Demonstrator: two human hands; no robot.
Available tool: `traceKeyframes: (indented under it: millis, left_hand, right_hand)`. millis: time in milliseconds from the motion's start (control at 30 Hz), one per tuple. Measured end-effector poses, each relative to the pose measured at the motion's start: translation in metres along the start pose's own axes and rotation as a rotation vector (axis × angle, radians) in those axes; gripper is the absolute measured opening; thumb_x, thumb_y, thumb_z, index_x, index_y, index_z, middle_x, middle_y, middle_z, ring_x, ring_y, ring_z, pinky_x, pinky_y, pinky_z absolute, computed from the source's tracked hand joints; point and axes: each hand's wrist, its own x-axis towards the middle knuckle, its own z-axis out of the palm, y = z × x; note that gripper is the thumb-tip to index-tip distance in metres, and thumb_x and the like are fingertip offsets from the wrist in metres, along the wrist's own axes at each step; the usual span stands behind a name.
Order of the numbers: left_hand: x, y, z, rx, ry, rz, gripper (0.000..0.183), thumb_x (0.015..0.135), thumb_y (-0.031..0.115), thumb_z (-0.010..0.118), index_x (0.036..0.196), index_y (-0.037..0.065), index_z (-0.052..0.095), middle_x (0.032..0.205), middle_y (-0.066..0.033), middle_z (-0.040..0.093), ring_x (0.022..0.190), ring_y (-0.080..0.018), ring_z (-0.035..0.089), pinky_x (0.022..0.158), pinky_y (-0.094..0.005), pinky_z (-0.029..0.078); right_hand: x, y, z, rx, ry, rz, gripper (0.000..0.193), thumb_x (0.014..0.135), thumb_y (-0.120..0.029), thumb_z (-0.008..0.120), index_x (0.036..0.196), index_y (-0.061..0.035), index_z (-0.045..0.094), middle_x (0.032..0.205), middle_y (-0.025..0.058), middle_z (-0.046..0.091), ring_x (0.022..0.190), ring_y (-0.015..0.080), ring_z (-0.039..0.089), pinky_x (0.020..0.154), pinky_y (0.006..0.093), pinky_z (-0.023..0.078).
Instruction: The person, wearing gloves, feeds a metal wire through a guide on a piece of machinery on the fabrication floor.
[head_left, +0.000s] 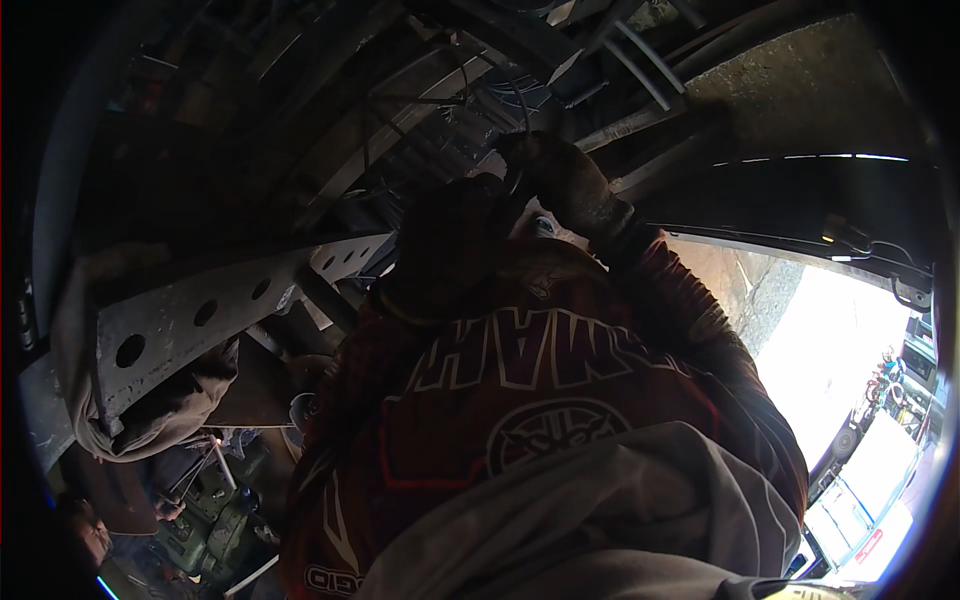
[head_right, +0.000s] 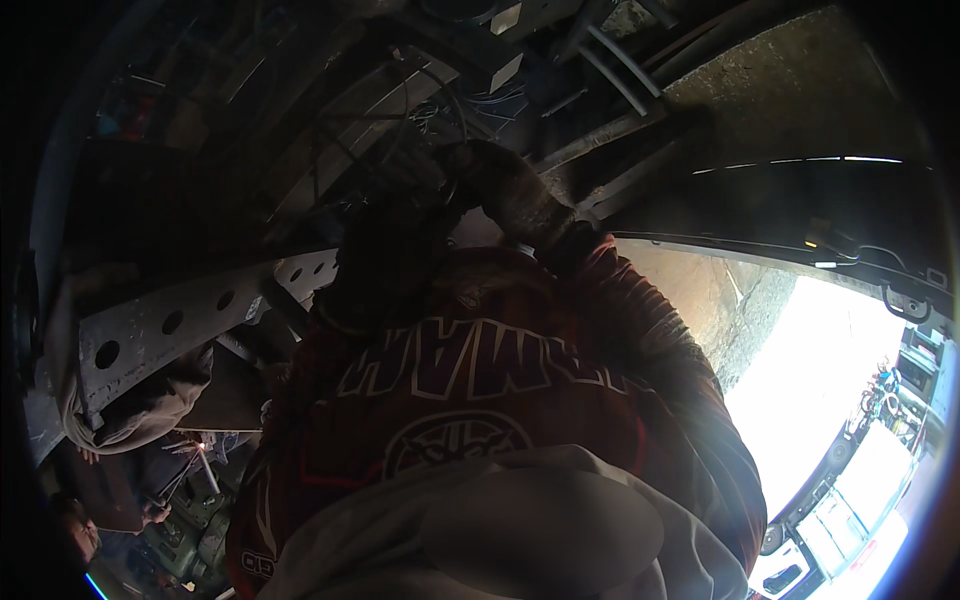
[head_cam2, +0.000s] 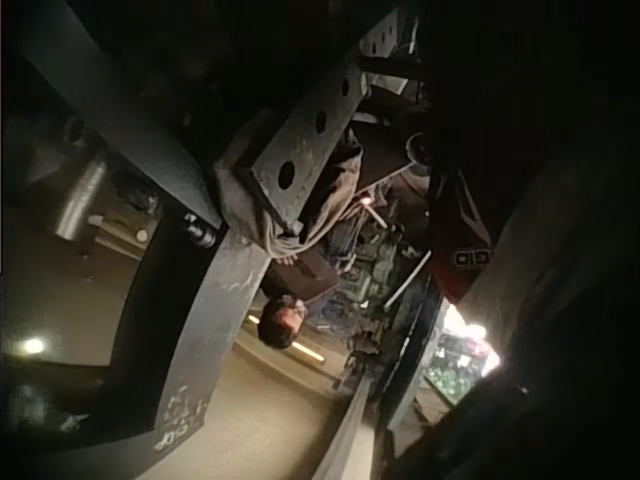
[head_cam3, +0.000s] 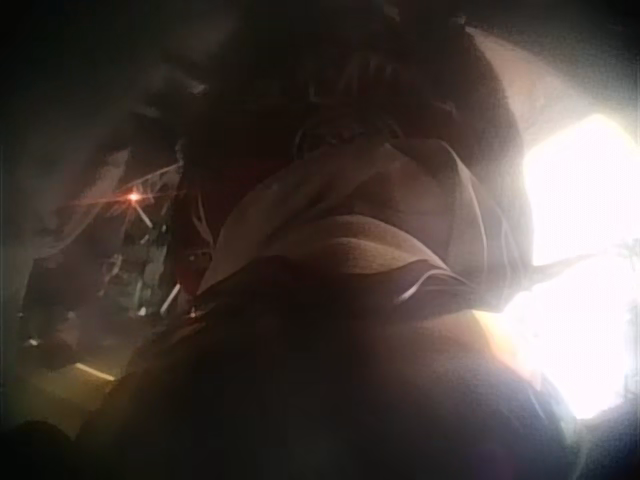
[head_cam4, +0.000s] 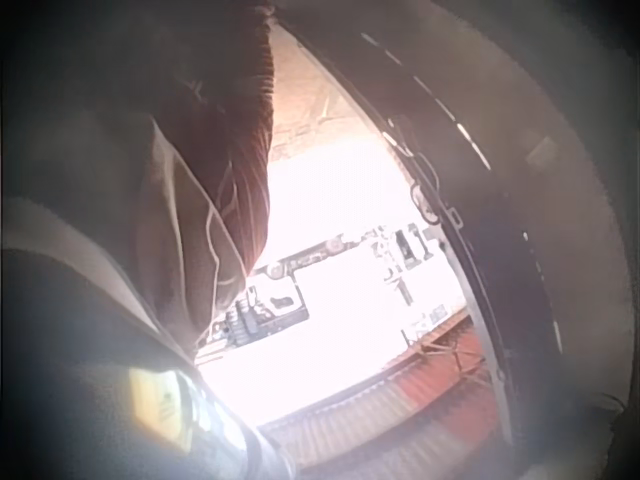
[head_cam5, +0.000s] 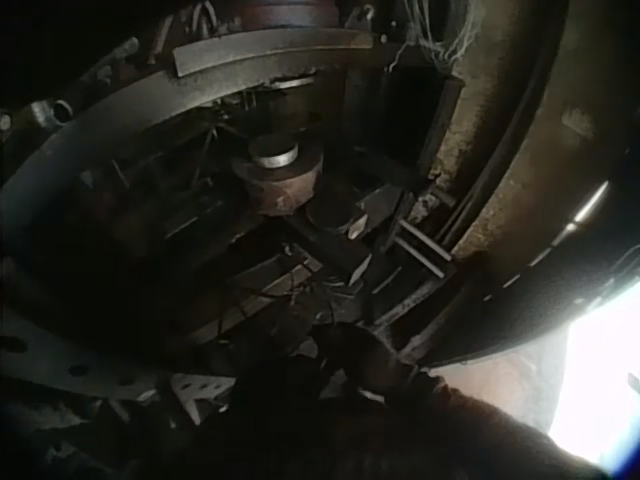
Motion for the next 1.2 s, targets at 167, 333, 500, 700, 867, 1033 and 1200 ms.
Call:
traceKeyframes:
  millis: [167,333,500,700,867,1033,1200]
  left_hand:
    - [-0.019,-0.013,0.007,0.02,-0.033,-0.04,0.027,0.09,0.019,0.066,0.113,0.006,0.068,0.11,-0.01,0.065,0.099,-0.0266,0.064,0.081,-0.0411,0.053]
    - [-0.025,-0.025,-0.006,-0.077,-0.082,-0.082,0.023,0.09,0.013,0.064,0.111,0.006,0.069,0.11,-0.009,0.066,0.098,-0.0258,0.065,0.082,-0.0406,0.053]
    - [-0.031,-0.036,-0.002,-0.006,-0.181,-0.01,0.026,0.087,0.014,0.065,0.113,0.007,0.068,0.111,-0.0076,0.067,0.1,-0.0253,0.066,0.086,-0.0403,0.053]
    - [-0.052,-0.054,-0.002,0.083,-0.134,0.016,0.035,0.087,0.009,0.064,0.121,0.008,0.066,0.119,-0.008,0.067,0.108,-0.0244,0.065,0.088,-0.0405,0.053]
    - [-0.068,-0.057,0.0,0.085,-0.171,-0.008,0.038,0.093,0.011,0.059,0.131,0.007,0.061,0.125,-0.0084,0.064,0.116,-0.0247,0.06,0.099,-0.0407,0.049]
    - [-0.078,-0.066,-0.001,-0.226,-0.173,-0.257,0.041,0.089,0.005,0.061,0.13,0.006,0.061,0.127,-0.0084,0.064,0.117,-0.0235,0.062,0.101,-0.0383,0.049]
    - [-0.101,-0.074,0.009,-0.631,-0.18,-0.633,0.035,0.095,0.008,0.06,0.13,0.004,0.059,0.127,-0.0074,0.063,0.117,-0.0214,0.06,0.101,-0.0365,0.049]
  right_hand:
    - [0.003,0.01,0.008,-0.477,0.013,-0.243,0.033,0.1,-0.014,0.053,0.131,-0.0028,0.056,0.111,0.0102,0.066,0.094,0.0203,0.07,0.079,0.0313,0.057]
    - [0.009,-0.008,0.028,0.066,-0.117,0.186,0.035,0.106,-0.023,0.043,0.132,-0.0024,0.055,0.102,0.0095,0.07,0.088,0.0174,0.071,0.077,0.0303,0.057]
    - [0.004,0.005,0.032,0.156,-0.08,0.112,0.043,0.108,-0.033,0.039,0.132,-0.0009,0.054,0.098,0.0099,0.071,0.084,0.0161,0.072,0.077,0.0294,0.057]
    - [0.006,-0.009,0.04,0.006,-0.152,-0.082,0.051,0.107,-0.042,0.041,0.132,0.001,0.054,0.1,0.0105,0.071,0.088,0.0177,0.072,0.08,0.032,0.057]
    - [0.01,-0.011,0.046,0.454,-0.168,0.204,0.05,0.105,-0.04,0.048,0.133,0.0017,0.053,0.106,0.0122,0.07,0.093,0.0201,0.071,0.082,0.0337,0.057]
    - [0.013,-0.028,0.049,0.449,-0.196,0.261,0.048,0.103,-0.037,0.053,0.131,0.0015,0.054,0.108,0.0131,0.07,0.091,0.0207,0.07,0.082,0.0341,0.056]
    - [0.019,-0.019,0.046,0.349,-0.226,0.214,0.046,0.103,-0.038,0.054,0.128,0.0014,0.056,0.107,0.0135,0.07,0.09,0.0205,0.07,0.083,0.0337,0.055]
